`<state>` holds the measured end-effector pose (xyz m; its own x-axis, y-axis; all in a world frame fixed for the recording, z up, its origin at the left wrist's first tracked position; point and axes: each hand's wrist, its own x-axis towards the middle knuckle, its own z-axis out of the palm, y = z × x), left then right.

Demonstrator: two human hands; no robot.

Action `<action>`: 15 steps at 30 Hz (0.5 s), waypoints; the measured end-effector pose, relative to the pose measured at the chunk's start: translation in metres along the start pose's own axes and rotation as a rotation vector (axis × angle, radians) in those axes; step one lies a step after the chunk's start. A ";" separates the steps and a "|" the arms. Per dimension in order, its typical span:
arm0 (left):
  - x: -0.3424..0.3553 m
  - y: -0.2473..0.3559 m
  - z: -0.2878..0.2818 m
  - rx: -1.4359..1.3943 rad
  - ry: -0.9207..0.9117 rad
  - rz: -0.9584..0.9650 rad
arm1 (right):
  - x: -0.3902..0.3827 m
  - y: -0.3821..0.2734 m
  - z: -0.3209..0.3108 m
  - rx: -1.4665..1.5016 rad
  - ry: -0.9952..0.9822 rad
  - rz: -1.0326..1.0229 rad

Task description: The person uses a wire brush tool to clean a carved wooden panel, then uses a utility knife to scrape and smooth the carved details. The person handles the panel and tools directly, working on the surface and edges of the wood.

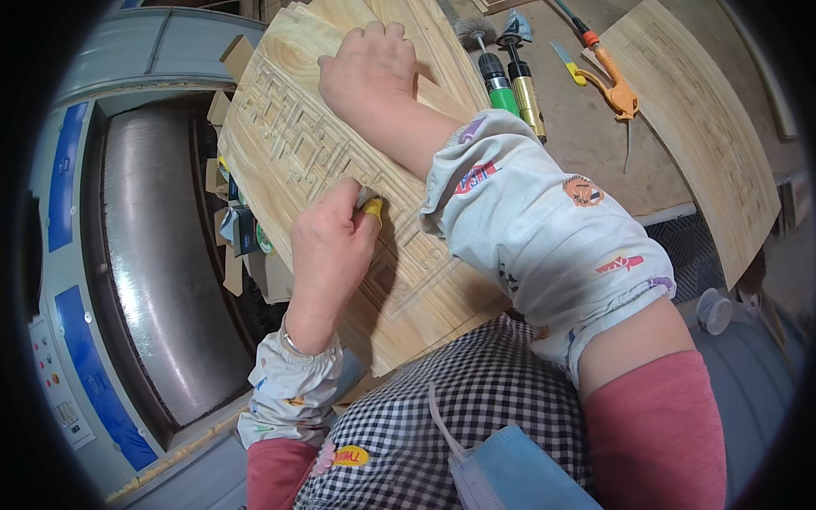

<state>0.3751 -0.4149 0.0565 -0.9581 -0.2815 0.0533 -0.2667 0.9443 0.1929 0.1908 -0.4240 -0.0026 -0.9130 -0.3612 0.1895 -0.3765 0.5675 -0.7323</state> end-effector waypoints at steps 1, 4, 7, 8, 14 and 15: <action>0.000 -0.001 0.003 -0.005 0.031 0.020 | 0.001 0.000 0.000 -0.003 0.000 -0.002; -0.006 -0.005 0.009 -0.031 0.111 0.065 | -0.001 -0.002 -0.001 0.001 -0.010 -0.007; -0.007 -0.011 0.007 -0.332 0.197 -0.166 | 0.000 -0.004 -0.003 0.014 -0.013 -0.008; -0.009 -0.016 0.000 -0.356 0.128 -0.246 | -0.001 -0.005 -0.002 0.003 -0.005 -0.009; 0.001 -0.002 -0.001 -0.125 -0.034 -0.170 | -0.001 -0.007 -0.004 0.008 -0.051 0.017; 0.001 -0.002 0.001 -0.093 -0.010 -0.139 | -0.001 -0.007 -0.004 0.006 -0.056 0.014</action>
<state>0.3748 -0.4163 0.0551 -0.9139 -0.4058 0.0100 -0.3860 0.8764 0.2881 0.1940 -0.4243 0.0050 -0.9080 -0.3940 0.1426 -0.3625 0.5681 -0.7388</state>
